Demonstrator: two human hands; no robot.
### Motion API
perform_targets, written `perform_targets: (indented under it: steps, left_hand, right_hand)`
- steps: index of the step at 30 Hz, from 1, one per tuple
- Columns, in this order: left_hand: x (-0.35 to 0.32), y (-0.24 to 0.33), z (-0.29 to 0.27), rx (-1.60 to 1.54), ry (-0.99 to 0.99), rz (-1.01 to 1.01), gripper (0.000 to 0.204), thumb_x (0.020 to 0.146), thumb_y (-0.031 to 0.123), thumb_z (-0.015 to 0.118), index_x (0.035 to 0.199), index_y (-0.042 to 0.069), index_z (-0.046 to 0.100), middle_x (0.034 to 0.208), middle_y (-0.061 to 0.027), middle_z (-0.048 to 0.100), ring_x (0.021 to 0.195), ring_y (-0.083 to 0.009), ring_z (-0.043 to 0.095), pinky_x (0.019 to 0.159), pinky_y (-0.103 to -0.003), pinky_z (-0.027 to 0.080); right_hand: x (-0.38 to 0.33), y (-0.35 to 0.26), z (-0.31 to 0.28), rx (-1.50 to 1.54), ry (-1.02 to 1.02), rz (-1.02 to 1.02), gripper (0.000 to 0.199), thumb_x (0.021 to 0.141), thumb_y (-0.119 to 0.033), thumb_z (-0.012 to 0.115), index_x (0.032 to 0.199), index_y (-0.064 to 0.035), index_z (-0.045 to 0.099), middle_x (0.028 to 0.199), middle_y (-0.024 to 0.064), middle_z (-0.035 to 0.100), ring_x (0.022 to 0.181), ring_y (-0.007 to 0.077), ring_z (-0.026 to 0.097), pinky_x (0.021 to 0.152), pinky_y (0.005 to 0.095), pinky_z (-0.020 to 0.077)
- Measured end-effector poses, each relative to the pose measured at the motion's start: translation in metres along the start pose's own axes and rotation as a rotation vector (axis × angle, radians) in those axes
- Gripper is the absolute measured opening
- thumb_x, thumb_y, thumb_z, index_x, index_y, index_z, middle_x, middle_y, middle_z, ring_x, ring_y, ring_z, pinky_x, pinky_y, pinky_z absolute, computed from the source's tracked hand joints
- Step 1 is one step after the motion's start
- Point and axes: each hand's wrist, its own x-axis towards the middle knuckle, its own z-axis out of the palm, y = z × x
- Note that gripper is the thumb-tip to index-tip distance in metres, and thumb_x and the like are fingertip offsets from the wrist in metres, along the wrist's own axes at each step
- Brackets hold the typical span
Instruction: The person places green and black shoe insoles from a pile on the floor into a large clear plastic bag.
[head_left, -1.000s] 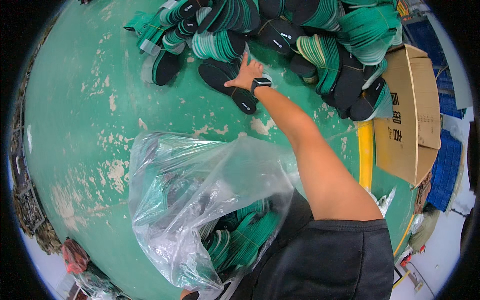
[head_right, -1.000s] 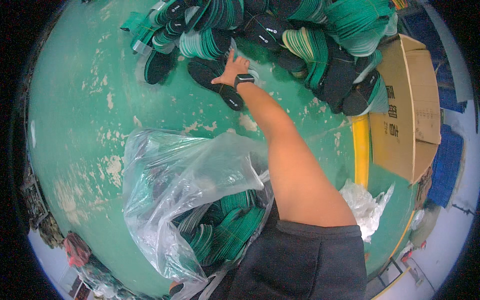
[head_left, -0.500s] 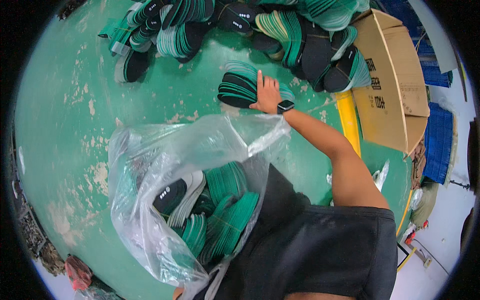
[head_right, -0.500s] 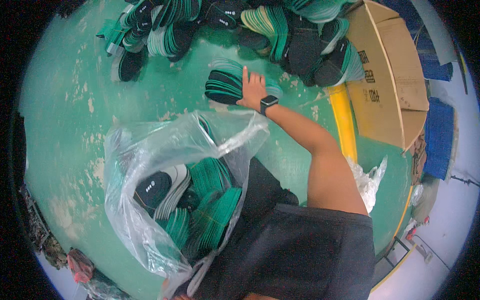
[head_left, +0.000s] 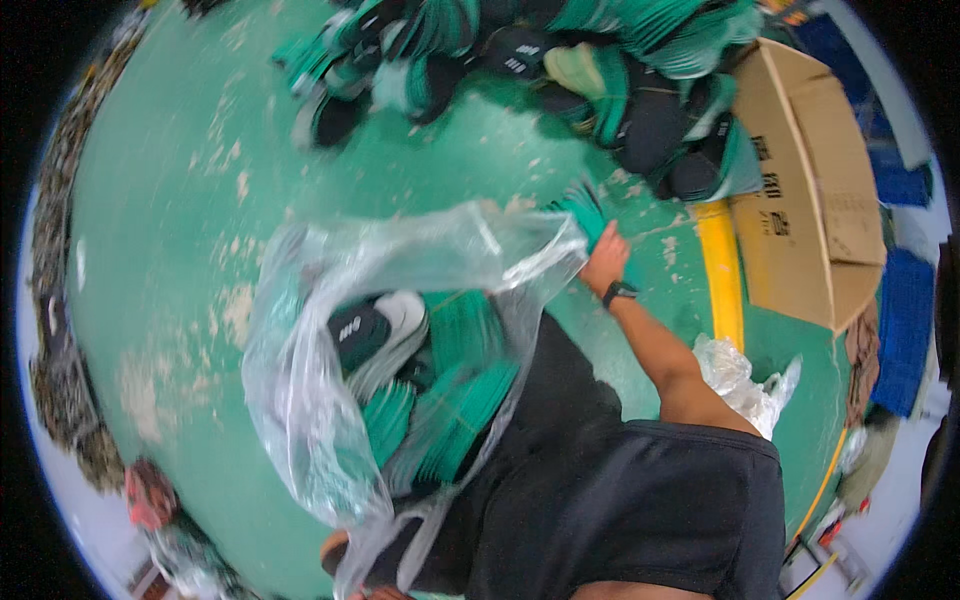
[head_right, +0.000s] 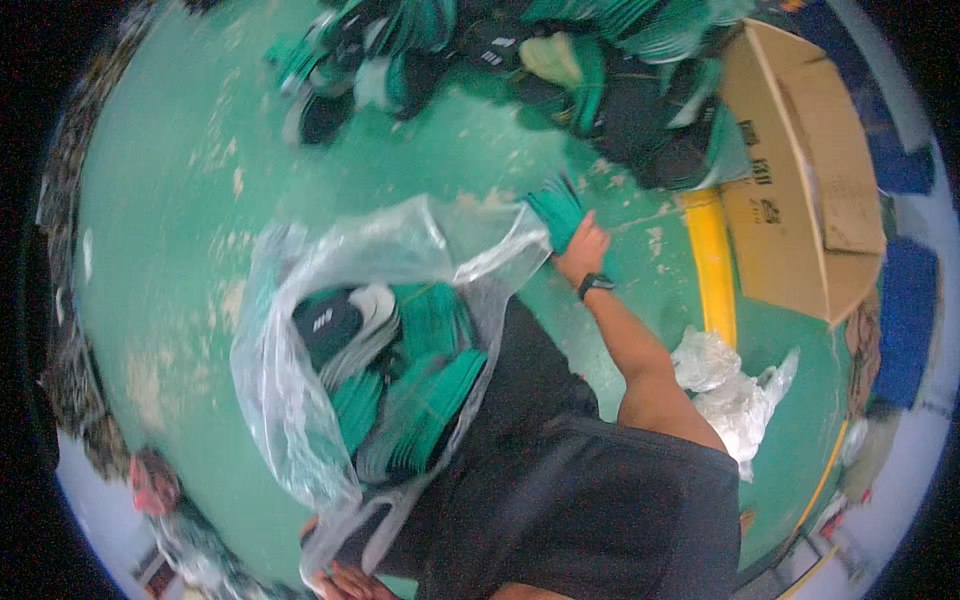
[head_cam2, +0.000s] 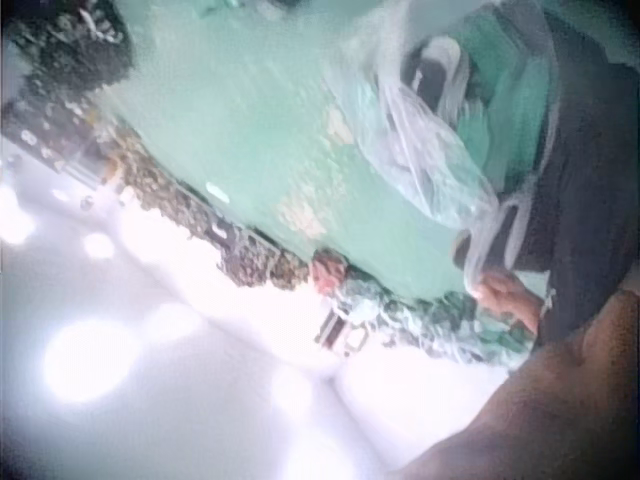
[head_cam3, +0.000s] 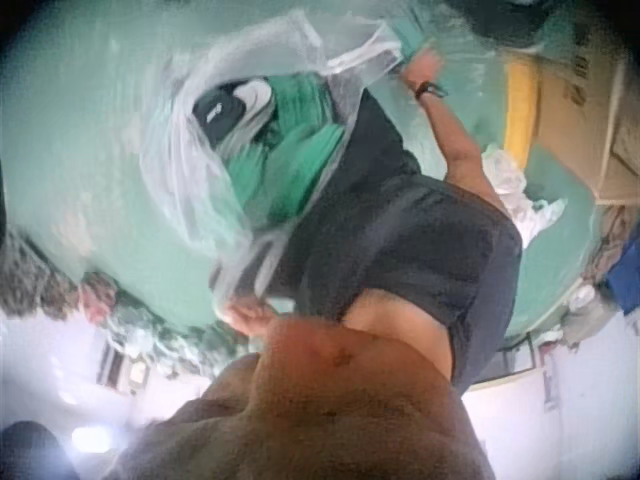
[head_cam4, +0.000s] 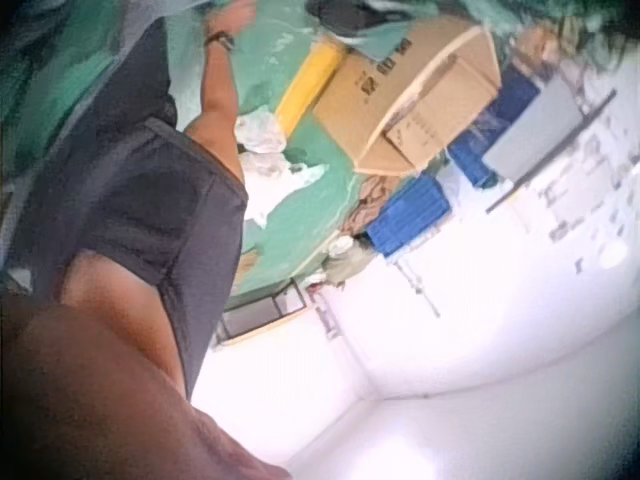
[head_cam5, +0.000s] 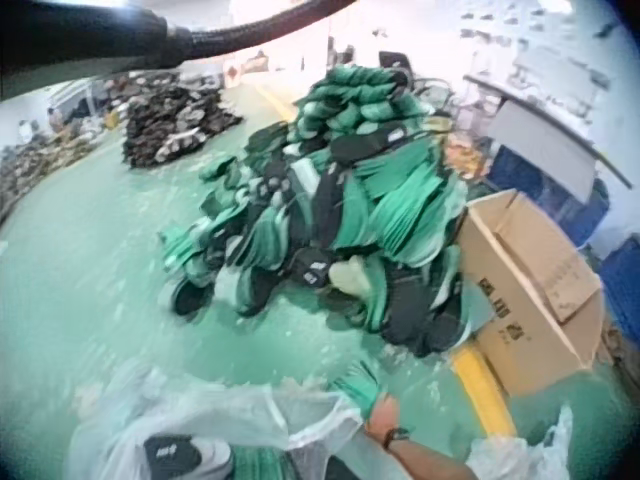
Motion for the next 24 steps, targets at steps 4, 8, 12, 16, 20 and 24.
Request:
perform_targets:
  steps: [4,8,12,16,20,24]
  left_hand:
    - [-0.029,0.011,0.067,-0.123,-0.262,0.162,0.051,0.096,0.022,0.039,0.134,-0.008,0.022,0.051,0.0026,0.033,0.04,-0.0059,0.028,0.042,-0.02,0.024]
    - [-0.062,0.013,0.059,-0.244,-0.236,0.25,0.07,0.092,0.022,0.043,0.144,0.002,0.001,0.059,0.0014,0.037,0.049,-0.0082,0.032,0.052,-0.025,0.03]
    - [-0.074,0.0,0.054,-0.308,-0.271,0.335,0.09,0.086,0.028,0.057,0.146,0.012,-0.008,0.072,-0.0071,0.048,0.049,-0.0105,0.039,0.048,-0.024,0.033]
    - [-0.082,-0.009,0.044,-0.446,-0.369,0.319,0.09,0.086,0.03,0.058,0.145,0.011,-0.007,0.075,-0.0087,0.047,0.047,-0.0094,0.04,0.044,-0.021,0.033]
    - [-0.094,0.001,0.042,-0.434,-0.529,0.44,0.088,0.088,0.032,0.055,0.145,0.01,-0.008,0.064,-0.0031,0.044,0.042,-0.0065,0.038,0.039,-0.019,0.032]
    - [-0.115,-0.001,0.033,-0.412,-0.499,0.493,0.096,0.084,0.03,0.058,0.143,0.007,-0.013,0.05,-0.0035,0.048,0.033,-0.0092,0.038,0.033,-0.02,0.032]
  right_hand:
    - [0.033,0.034,-0.013,0.266,-0.18,0.198,0.107,0.053,-0.048,0.083,0.129,0.0089,0.034,0.111,0.0222,0.056,0.098,0.034,0.055,0.09,0.0435,0.0423]
    - [0.06,0.016,-0.121,1.195,-0.186,0.209,0.073,0.063,-0.018,0.081,0.121,0.0061,0.044,0.106,0.0156,0.06,0.095,0.0263,0.059,0.084,0.037,0.0479]
    - [0.049,-0.034,-0.257,1.483,-0.047,-0.21,0.057,0.072,-0.003,0.072,0.122,0.0021,0.045,0.112,0.0101,0.058,0.097,0.0188,0.058,0.086,0.0311,0.0468]
    - [0.0,-0.108,-0.351,1.16,-0.316,-1.018,0.088,0.059,-0.027,0.082,0.131,0.0005,0.038,0.128,0.0163,0.047,0.116,0.0268,0.047,0.099,0.0388,0.037]
    - [-0.07,-0.227,-0.361,0.872,-0.916,-1.978,0.104,0.052,-0.035,0.084,0.136,-0.0019,0.032,0.126,0.0187,0.046,0.116,0.035,0.043,0.098,0.043,0.033]
    - [-0.123,-0.32,-0.354,0.408,-0.886,-2.282,0.098,0.049,-0.034,0.083,0.131,-0.002,0.039,0.113,0.0203,0.054,0.107,0.0341,0.051,0.093,0.0417,0.0374]
